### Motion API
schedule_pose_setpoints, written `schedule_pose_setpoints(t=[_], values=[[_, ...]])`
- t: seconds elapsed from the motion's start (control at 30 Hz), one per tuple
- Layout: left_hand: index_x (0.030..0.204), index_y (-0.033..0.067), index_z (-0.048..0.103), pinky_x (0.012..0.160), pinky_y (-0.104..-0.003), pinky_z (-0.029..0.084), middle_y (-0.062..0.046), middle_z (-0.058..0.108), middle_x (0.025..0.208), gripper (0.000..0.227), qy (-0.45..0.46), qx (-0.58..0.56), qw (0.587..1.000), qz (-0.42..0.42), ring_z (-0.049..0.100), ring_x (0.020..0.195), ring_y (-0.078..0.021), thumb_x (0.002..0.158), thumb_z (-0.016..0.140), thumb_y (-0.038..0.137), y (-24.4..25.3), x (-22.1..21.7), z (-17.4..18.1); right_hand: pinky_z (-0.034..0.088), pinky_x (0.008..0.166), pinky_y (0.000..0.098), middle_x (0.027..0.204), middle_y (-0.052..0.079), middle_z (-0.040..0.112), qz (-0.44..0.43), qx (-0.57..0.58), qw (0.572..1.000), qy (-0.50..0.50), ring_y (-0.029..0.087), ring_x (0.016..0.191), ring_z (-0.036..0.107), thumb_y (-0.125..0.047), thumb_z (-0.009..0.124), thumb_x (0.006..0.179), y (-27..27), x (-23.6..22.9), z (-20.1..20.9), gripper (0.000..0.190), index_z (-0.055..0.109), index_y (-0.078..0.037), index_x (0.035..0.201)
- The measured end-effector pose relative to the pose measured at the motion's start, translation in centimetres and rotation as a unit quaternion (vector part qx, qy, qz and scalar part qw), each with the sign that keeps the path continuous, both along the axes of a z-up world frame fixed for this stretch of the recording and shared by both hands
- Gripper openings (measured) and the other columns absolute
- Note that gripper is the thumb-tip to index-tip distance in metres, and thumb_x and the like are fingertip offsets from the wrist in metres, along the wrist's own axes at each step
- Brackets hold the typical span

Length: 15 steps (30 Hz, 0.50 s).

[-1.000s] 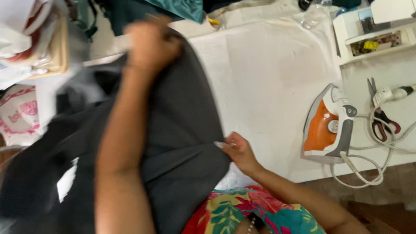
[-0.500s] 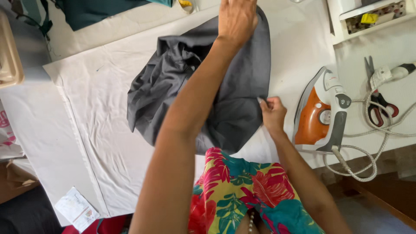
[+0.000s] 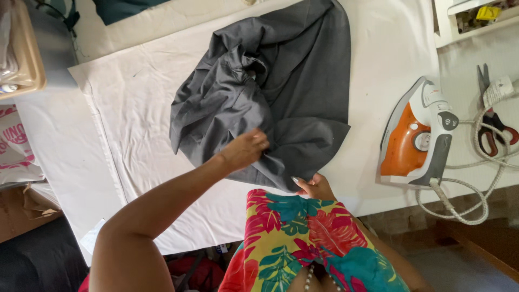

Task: The person irons a grey skirt on a table, turning it and smoothing the fabric by hand before pressing it with an iron.

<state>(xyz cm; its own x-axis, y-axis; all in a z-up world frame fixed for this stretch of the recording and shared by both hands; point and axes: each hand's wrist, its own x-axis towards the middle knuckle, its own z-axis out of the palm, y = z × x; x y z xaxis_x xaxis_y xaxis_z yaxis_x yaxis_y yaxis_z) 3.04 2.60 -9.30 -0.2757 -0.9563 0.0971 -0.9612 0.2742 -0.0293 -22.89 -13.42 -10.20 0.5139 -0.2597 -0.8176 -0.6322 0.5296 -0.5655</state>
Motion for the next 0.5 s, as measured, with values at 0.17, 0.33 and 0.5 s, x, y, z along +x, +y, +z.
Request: schedule_pose_setpoints(t=[0.17, 0.33, 0.5], values=[[0.131, 0.0186, 0.069, 0.116, -0.08, 0.0, -0.007, 0.063, 0.143, 0.033, -0.175, 0.45, 0.875, -0.017, 0.044, 0.142, -0.0384, 0.102, 0.054, 0.024, -2.8, -6.3, 7.4, 0.064, 0.063, 0.0567, 0.103, 0.032, 0.074, 0.098, 0.052, 0.993, 0.028, 0.046, 0.087, 0.075, -0.001, 0.076, 0.088, -3.4, -2.2, 0.7, 0.037, 0.067, 0.006, 0.123], [0.12, 0.0124, 0.075, 0.096, -0.081, 0.033, -0.013, 0.075, 0.112, 0.034, 0.012, 0.741, 0.671, 0.032, 0.066, 0.112, -0.0489, 0.088, 0.073, 0.021, -1.2, -12.6, -0.5, 0.065, 0.064, 0.0444, 0.089, 0.017, 0.078, 0.239, 0.065, 0.966, 0.071, 0.03, 0.08, 0.076, -0.003, 0.071, 0.09, -6.9, -5.7, -0.4, 0.024, 0.074, 0.002, 0.113], [0.118, 0.0083, 0.076, 0.095, -0.064, 0.049, -0.016, 0.076, 0.115, 0.054, 0.198, 0.568, 0.708, 0.371, 0.068, 0.116, -0.0414, 0.087, 0.065, 0.051, -2.3, -3.6, -1.5, 0.062, 0.071, 0.0536, 0.095, 0.03, 0.075, 0.354, -0.064, 0.926, 0.117, 0.044, 0.087, 0.076, -0.013, 0.077, 0.083, -7.6, -7.7, -4.2, 0.037, 0.071, 0.008, 0.113]])
